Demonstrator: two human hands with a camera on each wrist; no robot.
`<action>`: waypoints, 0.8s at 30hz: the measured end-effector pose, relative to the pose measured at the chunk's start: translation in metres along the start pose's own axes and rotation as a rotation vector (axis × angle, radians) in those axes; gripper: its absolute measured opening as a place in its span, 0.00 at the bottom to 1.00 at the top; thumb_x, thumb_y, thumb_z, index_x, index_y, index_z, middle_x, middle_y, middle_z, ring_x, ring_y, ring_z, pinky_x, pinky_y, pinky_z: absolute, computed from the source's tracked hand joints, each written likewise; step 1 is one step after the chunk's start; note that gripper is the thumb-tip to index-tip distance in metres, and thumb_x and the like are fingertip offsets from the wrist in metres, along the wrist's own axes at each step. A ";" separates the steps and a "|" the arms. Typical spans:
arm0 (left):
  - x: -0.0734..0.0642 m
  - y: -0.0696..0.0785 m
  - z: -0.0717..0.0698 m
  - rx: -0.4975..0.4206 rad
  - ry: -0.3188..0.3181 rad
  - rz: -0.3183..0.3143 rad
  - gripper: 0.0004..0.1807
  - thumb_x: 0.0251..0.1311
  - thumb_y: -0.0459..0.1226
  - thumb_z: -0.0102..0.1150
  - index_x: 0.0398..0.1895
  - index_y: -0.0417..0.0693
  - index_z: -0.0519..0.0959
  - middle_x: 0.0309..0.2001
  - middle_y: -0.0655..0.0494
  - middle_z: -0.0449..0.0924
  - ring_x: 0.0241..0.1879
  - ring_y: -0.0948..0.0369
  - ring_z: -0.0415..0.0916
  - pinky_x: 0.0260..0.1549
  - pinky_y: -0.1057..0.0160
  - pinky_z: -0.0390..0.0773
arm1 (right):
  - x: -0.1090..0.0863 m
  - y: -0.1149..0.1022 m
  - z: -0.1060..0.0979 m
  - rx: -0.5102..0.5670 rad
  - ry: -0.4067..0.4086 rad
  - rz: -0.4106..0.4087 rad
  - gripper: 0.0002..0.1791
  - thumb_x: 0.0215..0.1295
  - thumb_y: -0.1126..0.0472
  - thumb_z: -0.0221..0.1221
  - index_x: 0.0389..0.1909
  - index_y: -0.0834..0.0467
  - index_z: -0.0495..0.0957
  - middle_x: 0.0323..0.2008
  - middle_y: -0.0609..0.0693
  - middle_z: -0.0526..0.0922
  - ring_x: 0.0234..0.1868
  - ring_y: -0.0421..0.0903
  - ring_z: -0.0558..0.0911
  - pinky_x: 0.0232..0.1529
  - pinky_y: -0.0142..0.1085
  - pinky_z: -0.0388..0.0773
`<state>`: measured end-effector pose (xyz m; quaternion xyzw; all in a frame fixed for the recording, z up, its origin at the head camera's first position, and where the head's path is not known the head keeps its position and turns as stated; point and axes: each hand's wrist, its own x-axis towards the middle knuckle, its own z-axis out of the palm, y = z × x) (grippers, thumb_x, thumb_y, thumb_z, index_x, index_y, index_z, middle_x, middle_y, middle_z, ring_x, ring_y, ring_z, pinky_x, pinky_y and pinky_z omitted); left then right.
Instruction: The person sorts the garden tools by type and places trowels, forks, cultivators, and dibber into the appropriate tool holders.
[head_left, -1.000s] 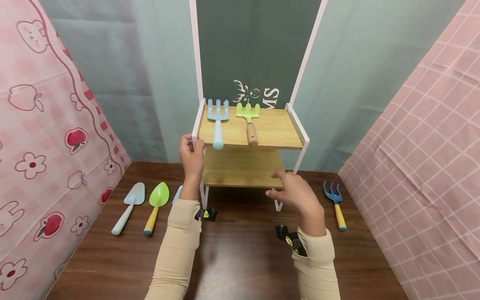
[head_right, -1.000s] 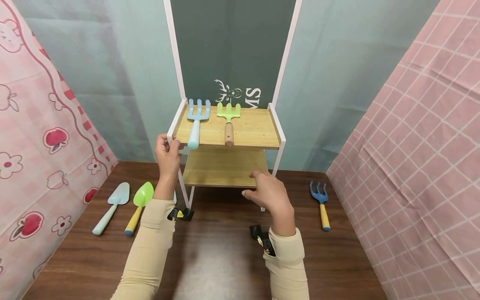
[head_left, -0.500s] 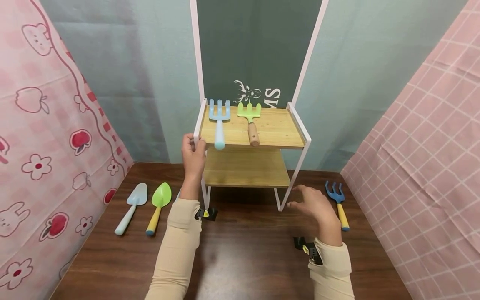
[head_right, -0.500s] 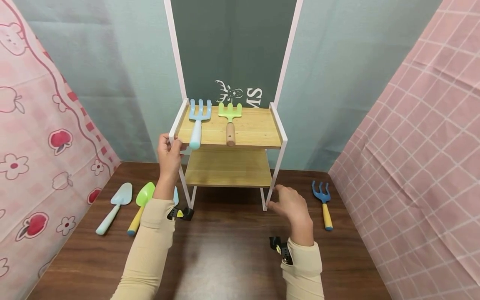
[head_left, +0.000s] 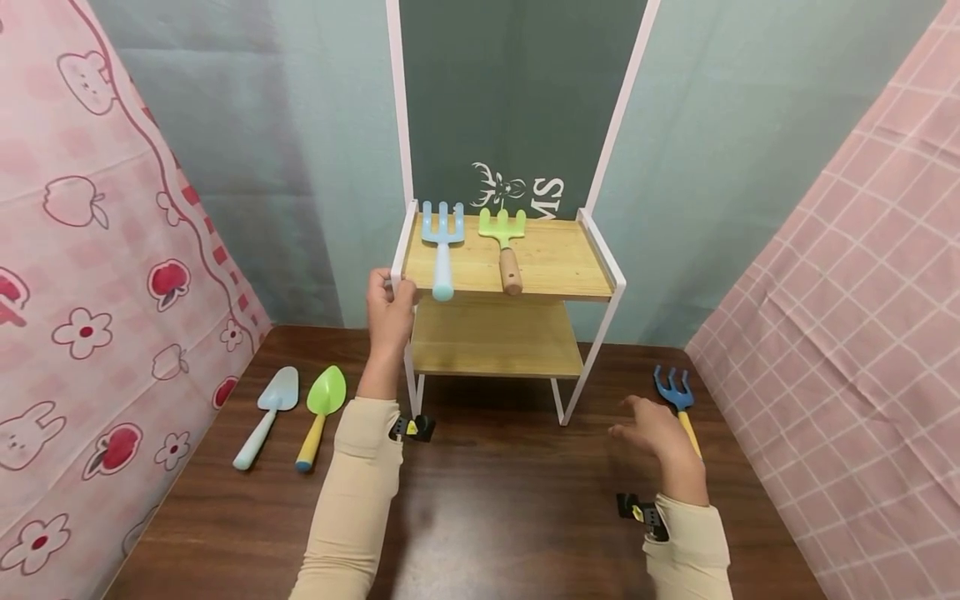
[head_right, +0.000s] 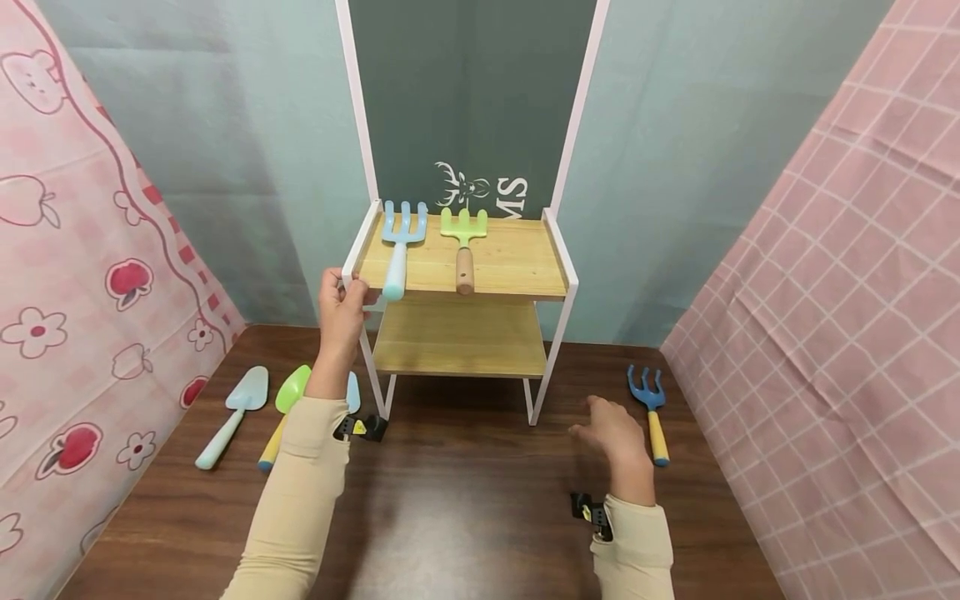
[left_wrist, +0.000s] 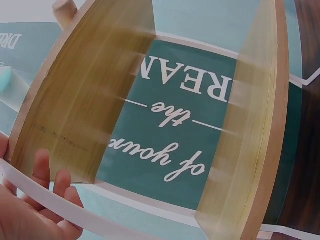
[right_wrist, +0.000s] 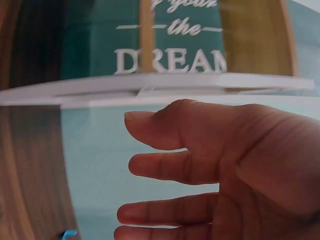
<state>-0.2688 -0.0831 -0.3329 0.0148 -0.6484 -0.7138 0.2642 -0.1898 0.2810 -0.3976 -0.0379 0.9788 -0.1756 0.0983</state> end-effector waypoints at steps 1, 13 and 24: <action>0.000 0.000 0.000 0.000 0.001 -0.003 0.05 0.54 0.33 0.48 0.34 0.46 0.67 0.25 0.52 0.73 0.29 0.57 0.73 0.28 0.61 0.67 | 0.000 0.004 0.002 -0.003 0.002 -0.001 0.29 0.56 0.58 0.63 0.53 0.72 0.69 0.46 0.70 0.75 0.44 0.67 0.75 0.40 0.54 0.72; 0.000 0.001 0.001 -0.015 0.003 0.001 0.05 0.53 0.32 0.49 0.34 0.45 0.66 0.26 0.51 0.72 0.28 0.58 0.72 0.29 0.61 0.69 | -0.001 0.038 0.013 0.026 -0.006 0.027 0.27 0.57 0.59 0.61 0.52 0.74 0.69 0.47 0.71 0.74 0.45 0.67 0.74 0.42 0.55 0.71; 0.000 0.001 0.000 0.005 0.010 -0.006 0.06 0.53 0.33 0.49 0.34 0.45 0.67 0.24 0.52 0.71 0.27 0.59 0.71 0.24 0.63 0.67 | -0.006 0.063 0.019 0.026 -0.011 0.105 0.28 0.60 0.59 0.58 0.55 0.74 0.66 0.48 0.74 0.72 0.46 0.72 0.72 0.40 0.58 0.70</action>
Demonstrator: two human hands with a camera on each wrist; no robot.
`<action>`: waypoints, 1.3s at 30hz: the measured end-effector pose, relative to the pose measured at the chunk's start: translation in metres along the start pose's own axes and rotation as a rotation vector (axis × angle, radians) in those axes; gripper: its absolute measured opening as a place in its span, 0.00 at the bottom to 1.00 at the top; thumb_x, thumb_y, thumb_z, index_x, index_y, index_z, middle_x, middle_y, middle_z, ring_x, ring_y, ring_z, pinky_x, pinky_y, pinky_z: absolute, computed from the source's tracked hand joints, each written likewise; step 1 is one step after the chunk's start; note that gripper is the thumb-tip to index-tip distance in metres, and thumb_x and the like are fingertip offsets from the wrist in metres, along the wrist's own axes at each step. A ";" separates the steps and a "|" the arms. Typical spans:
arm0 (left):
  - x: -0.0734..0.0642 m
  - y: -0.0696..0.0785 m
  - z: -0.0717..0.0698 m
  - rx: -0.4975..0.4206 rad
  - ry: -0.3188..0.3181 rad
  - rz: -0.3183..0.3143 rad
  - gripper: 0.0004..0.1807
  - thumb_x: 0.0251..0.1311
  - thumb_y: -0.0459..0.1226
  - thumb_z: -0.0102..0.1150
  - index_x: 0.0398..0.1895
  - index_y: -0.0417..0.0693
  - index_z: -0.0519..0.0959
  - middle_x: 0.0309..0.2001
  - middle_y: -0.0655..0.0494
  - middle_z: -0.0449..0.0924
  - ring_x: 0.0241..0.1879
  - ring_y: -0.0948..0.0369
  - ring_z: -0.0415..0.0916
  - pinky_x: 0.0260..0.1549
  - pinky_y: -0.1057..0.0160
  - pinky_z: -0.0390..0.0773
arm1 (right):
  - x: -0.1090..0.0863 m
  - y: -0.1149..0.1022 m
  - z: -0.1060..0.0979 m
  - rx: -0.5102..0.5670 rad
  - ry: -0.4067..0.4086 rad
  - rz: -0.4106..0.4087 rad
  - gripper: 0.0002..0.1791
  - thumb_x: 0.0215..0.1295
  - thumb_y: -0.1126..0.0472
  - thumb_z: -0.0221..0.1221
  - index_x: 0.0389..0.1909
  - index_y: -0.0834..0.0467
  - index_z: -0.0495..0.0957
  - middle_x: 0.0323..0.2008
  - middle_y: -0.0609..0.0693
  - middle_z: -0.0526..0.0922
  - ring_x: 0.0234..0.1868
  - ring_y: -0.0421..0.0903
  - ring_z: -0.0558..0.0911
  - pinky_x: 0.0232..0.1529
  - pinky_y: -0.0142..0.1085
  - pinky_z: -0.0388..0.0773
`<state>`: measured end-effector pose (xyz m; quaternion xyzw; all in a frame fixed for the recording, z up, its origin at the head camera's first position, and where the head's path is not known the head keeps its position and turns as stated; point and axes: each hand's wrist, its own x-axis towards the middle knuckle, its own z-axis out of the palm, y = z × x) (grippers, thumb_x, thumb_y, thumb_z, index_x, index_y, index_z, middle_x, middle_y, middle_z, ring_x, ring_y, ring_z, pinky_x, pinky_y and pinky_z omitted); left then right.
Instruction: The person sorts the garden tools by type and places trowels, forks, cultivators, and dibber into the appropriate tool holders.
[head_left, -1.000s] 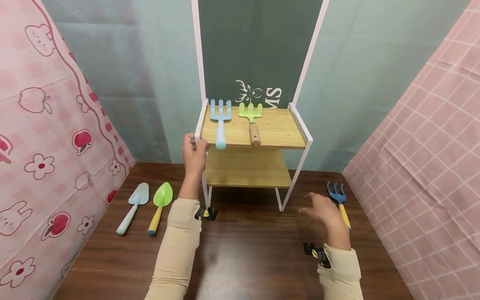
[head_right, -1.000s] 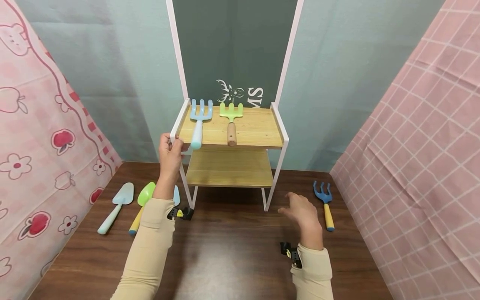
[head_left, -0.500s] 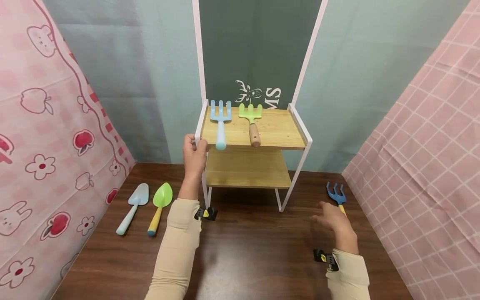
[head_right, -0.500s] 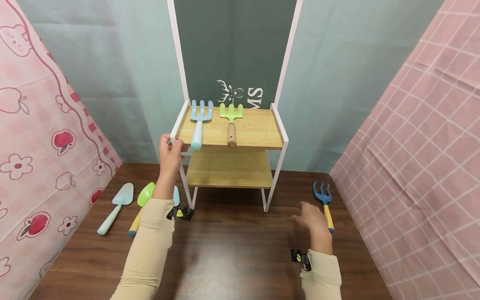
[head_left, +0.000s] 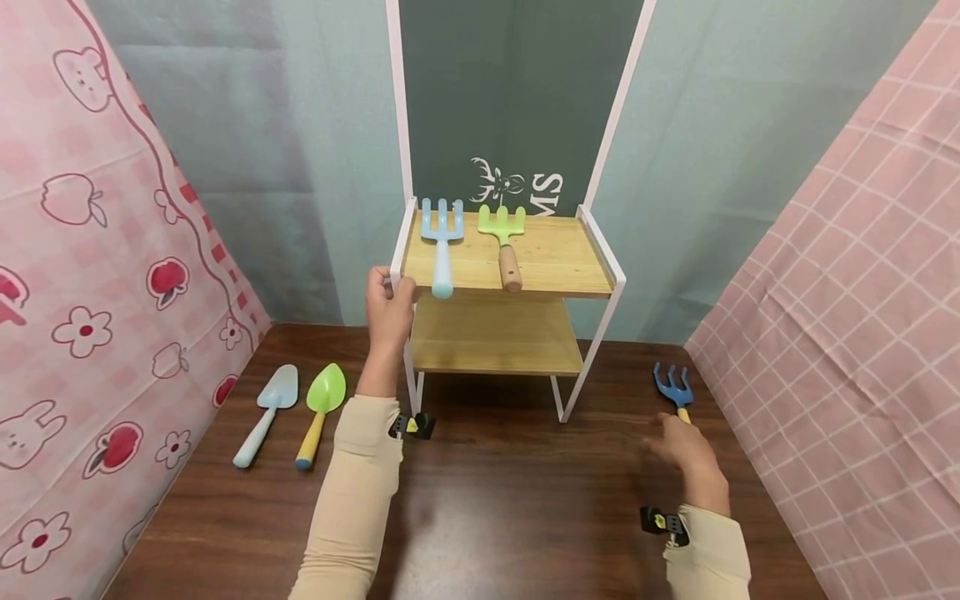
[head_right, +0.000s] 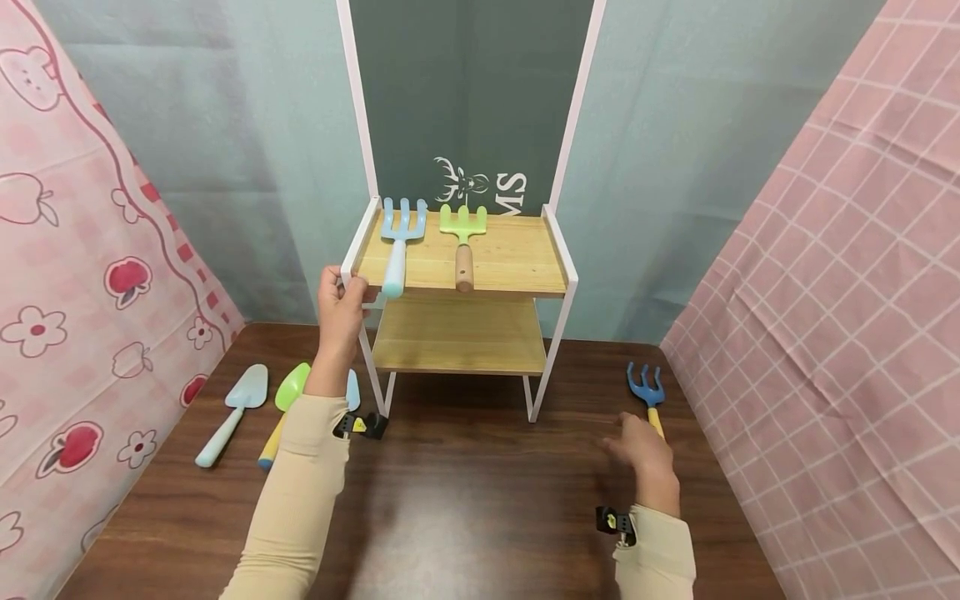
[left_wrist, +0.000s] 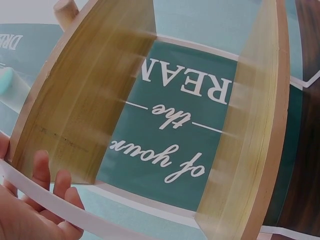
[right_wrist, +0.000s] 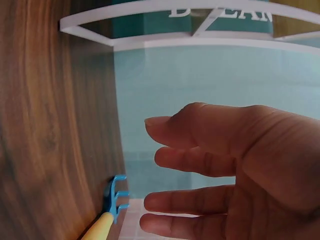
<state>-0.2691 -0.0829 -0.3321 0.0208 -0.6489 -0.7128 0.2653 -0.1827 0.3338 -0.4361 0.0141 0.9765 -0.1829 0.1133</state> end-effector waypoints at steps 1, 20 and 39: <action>0.000 0.000 0.000 -0.001 -0.001 0.002 0.06 0.53 0.33 0.49 0.34 0.45 0.67 0.24 0.52 0.71 0.27 0.59 0.71 0.24 0.64 0.67 | 0.000 0.002 0.001 0.000 0.001 0.007 0.28 0.60 0.59 0.57 0.55 0.74 0.66 0.49 0.75 0.71 0.47 0.72 0.71 0.40 0.58 0.70; 0.000 0.001 -0.001 -0.056 -0.019 -0.013 0.05 0.55 0.31 0.49 0.33 0.48 0.66 0.23 0.53 0.73 0.27 0.60 0.72 0.29 0.61 0.68 | -0.004 0.043 0.017 0.086 0.064 0.124 0.31 0.58 0.55 0.59 0.55 0.73 0.66 0.48 0.77 0.70 0.45 0.73 0.71 0.38 0.58 0.70; 0.000 -0.001 0.000 -0.019 -0.002 -0.006 0.06 0.52 0.33 0.50 0.33 0.46 0.67 0.23 0.51 0.74 0.27 0.60 0.73 0.29 0.63 0.68 | 0.003 0.081 0.058 0.362 0.479 0.335 0.34 0.58 0.55 0.60 0.59 0.72 0.62 0.51 0.75 0.68 0.50 0.72 0.66 0.49 0.59 0.61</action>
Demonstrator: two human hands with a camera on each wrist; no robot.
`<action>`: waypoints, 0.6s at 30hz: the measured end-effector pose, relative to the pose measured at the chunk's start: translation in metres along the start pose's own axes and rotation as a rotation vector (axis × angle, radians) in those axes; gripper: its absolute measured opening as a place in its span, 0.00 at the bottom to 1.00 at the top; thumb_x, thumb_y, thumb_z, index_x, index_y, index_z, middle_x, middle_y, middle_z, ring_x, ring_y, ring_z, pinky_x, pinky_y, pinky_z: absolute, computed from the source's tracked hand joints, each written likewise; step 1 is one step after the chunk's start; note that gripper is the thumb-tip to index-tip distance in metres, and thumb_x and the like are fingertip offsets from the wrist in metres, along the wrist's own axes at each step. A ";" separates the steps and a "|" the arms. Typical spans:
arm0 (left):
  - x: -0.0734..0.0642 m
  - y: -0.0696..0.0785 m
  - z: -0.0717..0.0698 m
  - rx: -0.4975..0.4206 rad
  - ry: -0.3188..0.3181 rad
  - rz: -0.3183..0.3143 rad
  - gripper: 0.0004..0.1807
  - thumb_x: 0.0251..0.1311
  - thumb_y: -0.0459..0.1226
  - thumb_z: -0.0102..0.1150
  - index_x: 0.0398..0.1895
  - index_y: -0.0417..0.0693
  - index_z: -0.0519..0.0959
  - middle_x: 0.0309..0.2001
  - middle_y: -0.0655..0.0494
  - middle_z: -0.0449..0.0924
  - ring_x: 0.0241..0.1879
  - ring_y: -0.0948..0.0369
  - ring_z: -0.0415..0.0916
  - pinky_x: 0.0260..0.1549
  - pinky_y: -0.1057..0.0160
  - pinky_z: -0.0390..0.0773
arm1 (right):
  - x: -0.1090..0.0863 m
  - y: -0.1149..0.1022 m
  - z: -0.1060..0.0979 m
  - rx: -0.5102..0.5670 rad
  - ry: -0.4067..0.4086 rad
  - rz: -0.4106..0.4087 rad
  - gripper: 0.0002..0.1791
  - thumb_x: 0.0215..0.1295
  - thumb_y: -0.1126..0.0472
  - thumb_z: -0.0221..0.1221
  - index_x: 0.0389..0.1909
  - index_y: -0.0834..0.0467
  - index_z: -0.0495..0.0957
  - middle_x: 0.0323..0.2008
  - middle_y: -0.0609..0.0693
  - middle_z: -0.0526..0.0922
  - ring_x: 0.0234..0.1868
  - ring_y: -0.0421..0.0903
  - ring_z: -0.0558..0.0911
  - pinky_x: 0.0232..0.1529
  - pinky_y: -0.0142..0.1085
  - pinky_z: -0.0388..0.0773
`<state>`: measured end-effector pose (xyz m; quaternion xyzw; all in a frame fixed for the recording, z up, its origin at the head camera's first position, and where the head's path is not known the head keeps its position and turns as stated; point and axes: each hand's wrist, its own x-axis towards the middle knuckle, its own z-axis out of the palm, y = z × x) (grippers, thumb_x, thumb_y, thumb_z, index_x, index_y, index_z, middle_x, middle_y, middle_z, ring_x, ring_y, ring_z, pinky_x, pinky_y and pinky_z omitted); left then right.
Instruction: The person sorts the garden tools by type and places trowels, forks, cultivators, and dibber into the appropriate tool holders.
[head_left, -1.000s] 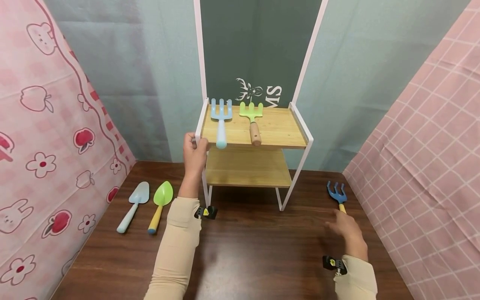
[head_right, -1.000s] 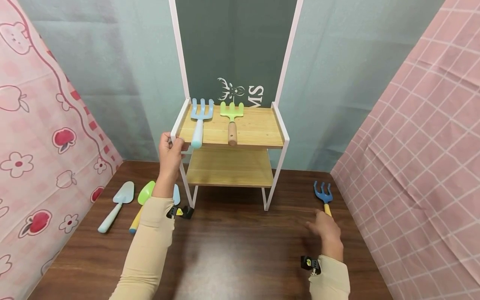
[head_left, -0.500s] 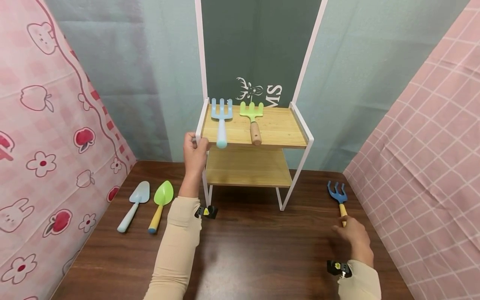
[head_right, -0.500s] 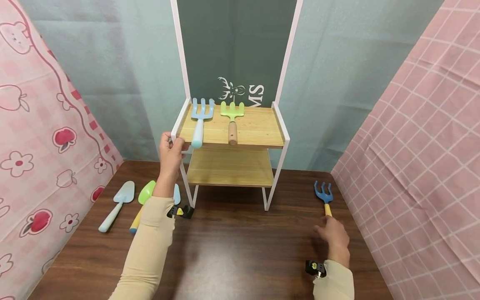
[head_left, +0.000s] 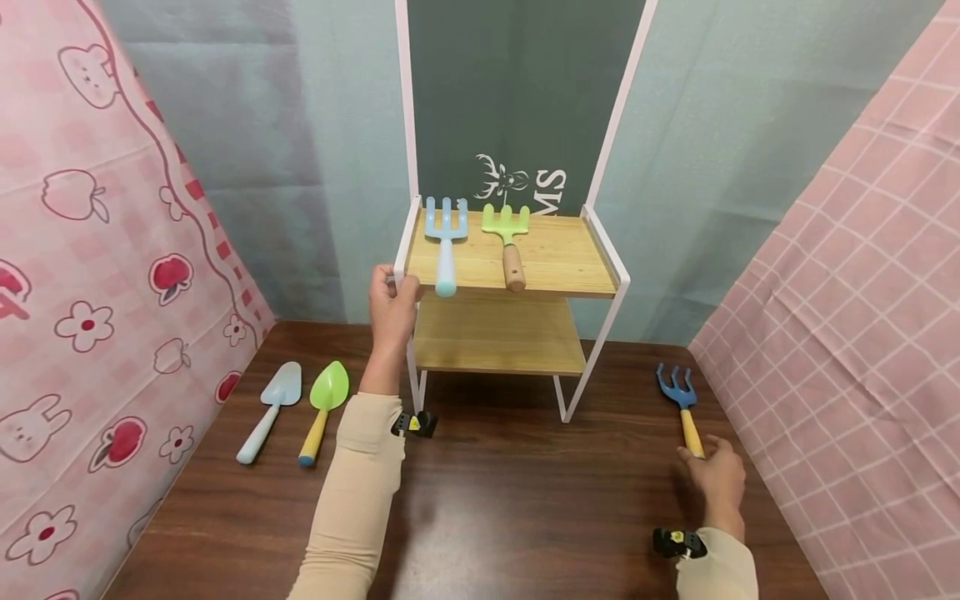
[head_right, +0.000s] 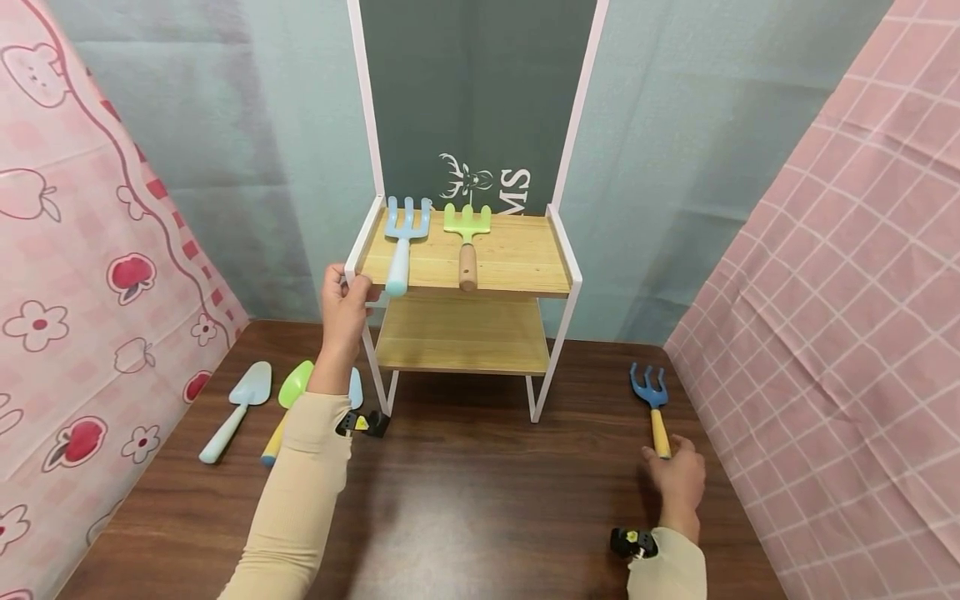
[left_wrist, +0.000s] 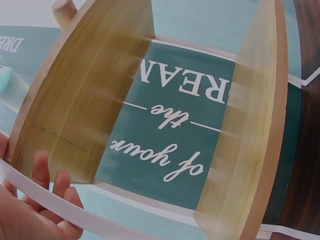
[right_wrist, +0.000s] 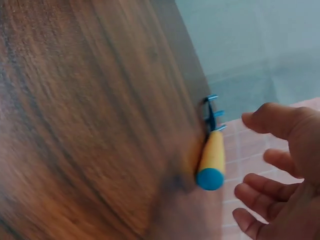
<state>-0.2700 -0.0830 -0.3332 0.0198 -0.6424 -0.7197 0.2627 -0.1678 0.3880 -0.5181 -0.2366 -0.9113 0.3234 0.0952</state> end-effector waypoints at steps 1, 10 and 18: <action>0.000 0.000 0.000 -0.001 0.000 -0.001 0.06 0.52 0.32 0.50 0.33 0.46 0.67 0.23 0.51 0.74 0.27 0.59 0.73 0.29 0.63 0.68 | 0.001 0.002 0.003 0.022 0.021 0.000 0.35 0.57 0.56 0.61 0.60 0.72 0.61 0.51 0.75 0.67 0.51 0.72 0.65 0.50 0.59 0.60; 0.000 -0.002 0.002 -0.010 -0.004 0.009 0.06 0.52 0.32 0.49 0.33 0.46 0.67 0.23 0.53 0.73 0.27 0.59 0.71 0.27 0.63 0.67 | 0.006 0.023 0.023 0.218 0.111 0.097 0.41 0.56 0.56 0.63 0.62 0.74 0.56 0.54 0.76 0.65 0.54 0.68 0.65 0.56 0.55 0.57; 0.001 -0.003 0.002 -0.014 0.001 0.007 0.06 0.52 0.32 0.49 0.33 0.47 0.67 0.22 0.53 0.72 0.26 0.60 0.70 0.27 0.63 0.66 | 0.013 0.034 0.032 0.254 0.112 0.156 0.41 0.57 0.53 0.62 0.63 0.73 0.56 0.52 0.76 0.66 0.53 0.68 0.65 0.54 0.54 0.59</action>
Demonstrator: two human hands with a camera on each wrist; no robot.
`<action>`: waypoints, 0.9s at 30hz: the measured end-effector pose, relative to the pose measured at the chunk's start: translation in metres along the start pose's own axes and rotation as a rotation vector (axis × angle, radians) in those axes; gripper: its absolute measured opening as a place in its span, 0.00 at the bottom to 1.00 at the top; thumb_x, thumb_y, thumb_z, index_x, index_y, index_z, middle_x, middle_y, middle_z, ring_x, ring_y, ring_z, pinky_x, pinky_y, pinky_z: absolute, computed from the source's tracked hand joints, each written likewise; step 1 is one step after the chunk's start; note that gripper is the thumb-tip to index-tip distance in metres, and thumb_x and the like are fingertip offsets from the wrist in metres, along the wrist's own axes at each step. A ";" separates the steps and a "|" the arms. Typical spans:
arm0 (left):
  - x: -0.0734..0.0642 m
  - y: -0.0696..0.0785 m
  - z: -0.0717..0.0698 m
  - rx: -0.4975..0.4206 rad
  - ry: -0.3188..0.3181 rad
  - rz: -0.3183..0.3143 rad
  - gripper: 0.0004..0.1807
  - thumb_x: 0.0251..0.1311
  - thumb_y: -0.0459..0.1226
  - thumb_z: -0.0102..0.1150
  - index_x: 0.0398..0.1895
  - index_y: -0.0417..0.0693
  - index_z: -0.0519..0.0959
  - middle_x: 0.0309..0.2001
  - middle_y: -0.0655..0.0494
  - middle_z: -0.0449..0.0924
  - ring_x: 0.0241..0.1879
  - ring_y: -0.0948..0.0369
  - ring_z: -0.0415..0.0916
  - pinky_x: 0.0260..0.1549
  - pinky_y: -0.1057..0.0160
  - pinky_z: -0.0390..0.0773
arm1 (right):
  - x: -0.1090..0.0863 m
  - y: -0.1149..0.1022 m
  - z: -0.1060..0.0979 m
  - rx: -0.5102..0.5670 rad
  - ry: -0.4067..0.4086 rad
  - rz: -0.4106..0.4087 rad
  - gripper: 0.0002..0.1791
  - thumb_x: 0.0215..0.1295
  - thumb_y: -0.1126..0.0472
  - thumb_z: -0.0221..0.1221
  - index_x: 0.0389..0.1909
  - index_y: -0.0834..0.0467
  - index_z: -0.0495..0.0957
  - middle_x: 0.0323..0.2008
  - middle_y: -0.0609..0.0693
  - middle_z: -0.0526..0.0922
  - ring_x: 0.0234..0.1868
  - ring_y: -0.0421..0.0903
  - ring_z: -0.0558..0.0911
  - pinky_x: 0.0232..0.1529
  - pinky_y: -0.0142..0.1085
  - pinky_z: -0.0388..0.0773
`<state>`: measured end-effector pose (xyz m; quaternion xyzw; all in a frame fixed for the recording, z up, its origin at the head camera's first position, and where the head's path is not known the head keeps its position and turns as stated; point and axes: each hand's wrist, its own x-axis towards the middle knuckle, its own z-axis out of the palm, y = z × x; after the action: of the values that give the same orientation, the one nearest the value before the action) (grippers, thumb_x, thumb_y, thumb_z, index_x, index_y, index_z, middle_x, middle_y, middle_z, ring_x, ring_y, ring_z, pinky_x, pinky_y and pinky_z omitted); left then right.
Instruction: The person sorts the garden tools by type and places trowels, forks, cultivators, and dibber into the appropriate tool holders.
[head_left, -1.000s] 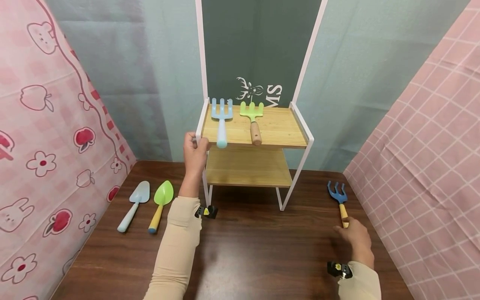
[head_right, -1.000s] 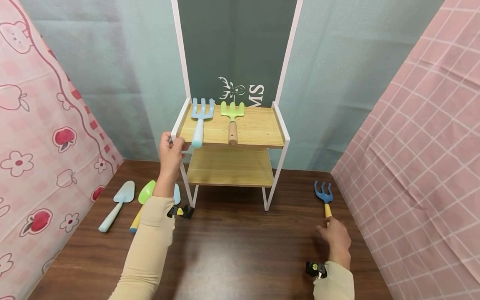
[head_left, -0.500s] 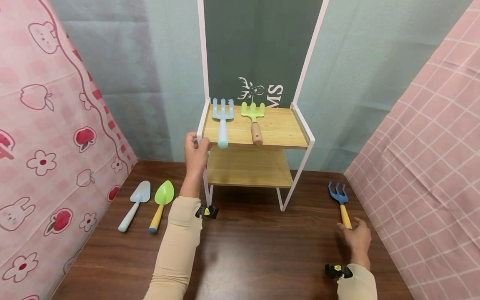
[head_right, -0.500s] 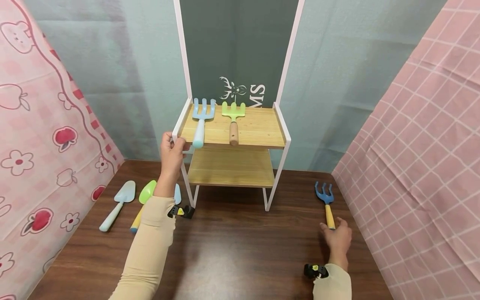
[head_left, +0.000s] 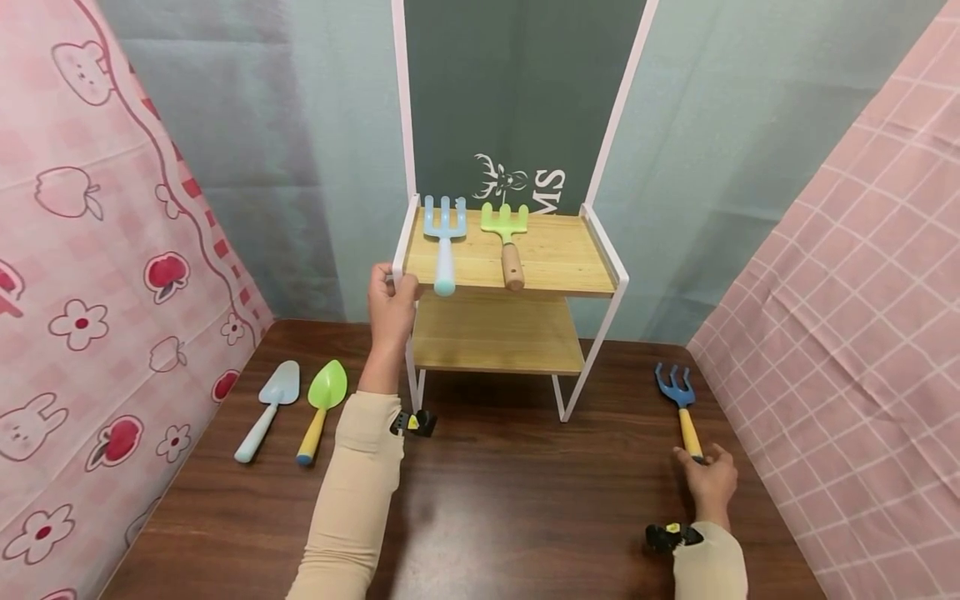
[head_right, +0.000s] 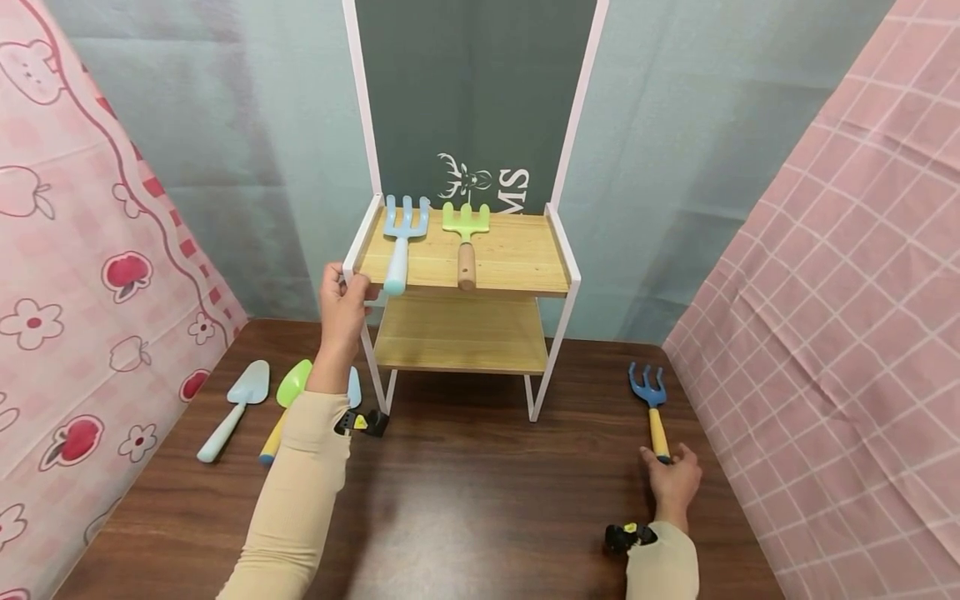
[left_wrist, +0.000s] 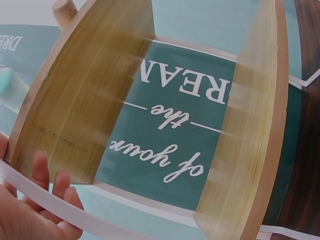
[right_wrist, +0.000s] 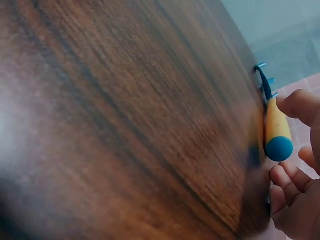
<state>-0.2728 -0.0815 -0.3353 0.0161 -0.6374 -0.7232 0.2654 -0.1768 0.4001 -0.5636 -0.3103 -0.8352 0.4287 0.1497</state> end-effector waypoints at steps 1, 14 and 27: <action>0.000 0.000 0.000 -0.002 0.001 0.001 0.06 0.52 0.32 0.49 0.33 0.47 0.67 0.22 0.54 0.72 0.26 0.60 0.70 0.27 0.63 0.65 | 0.001 0.000 0.000 -0.006 -0.011 -0.002 0.41 0.57 0.53 0.61 0.63 0.73 0.55 0.52 0.76 0.65 0.53 0.68 0.65 0.55 0.54 0.59; 0.000 0.000 0.000 0.001 0.008 -0.008 0.05 0.51 0.33 0.50 0.32 0.49 0.67 0.20 0.56 0.72 0.23 0.62 0.67 0.24 0.64 0.64 | 0.011 -0.008 0.001 -0.170 -0.087 0.023 0.38 0.60 0.48 0.57 0.64 0.68 0.60 0.56 0.74 0.63 0.55 0.70 0.63 0.52 0.59 0.59; 0.000 0.001 -0.001 -0.008 -0.001 -0.004 0.05 0.52 0.32 0.49 0.31 0.48 0.66 0.21 0.54 0.72 0.23 0.62 0.66 0.22 0.65 0.63 | 0.015 -0.005 0.006 -0.228 -0.038 0.088 0.32 0.60 0.48 0.56 0.60 0.64 0.67 0.49 0.73 0.67 0.47 0.70 0.68 0.40 0.59 0.66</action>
<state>-0.2721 -0.0820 -0.3348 0.0160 -0.6345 -0.7264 0.2637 -0.1935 0.4037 -0.5635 -0.3536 -0.8667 0.3430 0.0785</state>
